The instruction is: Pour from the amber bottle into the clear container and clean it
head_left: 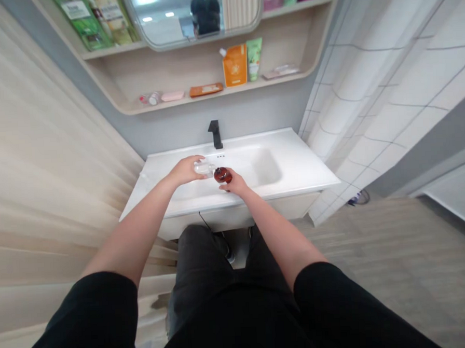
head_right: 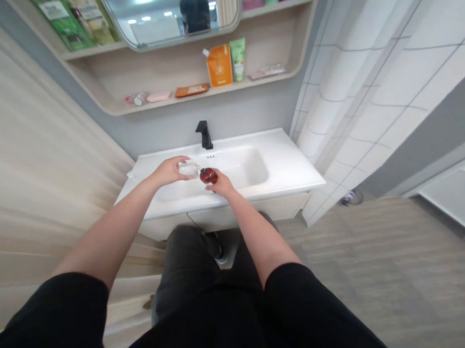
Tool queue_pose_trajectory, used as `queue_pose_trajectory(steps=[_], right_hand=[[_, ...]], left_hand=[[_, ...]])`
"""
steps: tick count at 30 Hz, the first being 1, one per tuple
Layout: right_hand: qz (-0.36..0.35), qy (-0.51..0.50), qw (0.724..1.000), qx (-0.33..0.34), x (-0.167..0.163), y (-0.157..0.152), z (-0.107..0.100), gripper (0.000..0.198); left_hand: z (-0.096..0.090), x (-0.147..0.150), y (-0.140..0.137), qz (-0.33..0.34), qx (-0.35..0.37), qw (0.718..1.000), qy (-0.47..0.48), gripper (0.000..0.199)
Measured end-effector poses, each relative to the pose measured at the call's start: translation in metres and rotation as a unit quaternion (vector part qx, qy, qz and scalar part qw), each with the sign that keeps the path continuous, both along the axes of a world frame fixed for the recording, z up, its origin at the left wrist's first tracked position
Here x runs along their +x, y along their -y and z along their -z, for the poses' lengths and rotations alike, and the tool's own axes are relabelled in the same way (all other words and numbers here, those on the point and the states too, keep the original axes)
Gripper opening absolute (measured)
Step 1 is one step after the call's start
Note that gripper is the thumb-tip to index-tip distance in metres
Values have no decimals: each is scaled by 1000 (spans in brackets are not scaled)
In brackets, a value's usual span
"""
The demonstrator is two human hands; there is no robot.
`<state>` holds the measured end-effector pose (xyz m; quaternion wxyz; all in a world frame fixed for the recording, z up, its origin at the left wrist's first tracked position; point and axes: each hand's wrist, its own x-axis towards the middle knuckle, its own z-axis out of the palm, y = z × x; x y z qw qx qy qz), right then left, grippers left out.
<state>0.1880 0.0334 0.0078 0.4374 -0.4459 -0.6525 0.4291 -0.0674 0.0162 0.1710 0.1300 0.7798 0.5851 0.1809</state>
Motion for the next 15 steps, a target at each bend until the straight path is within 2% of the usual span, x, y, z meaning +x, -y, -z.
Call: queue_pose_trajectory(steps=[15], right_hand=[[1,6,1000,-4,0,-1,2,96]], left_hand=[[-3,-4,-3,20,13,999,-22,97]])
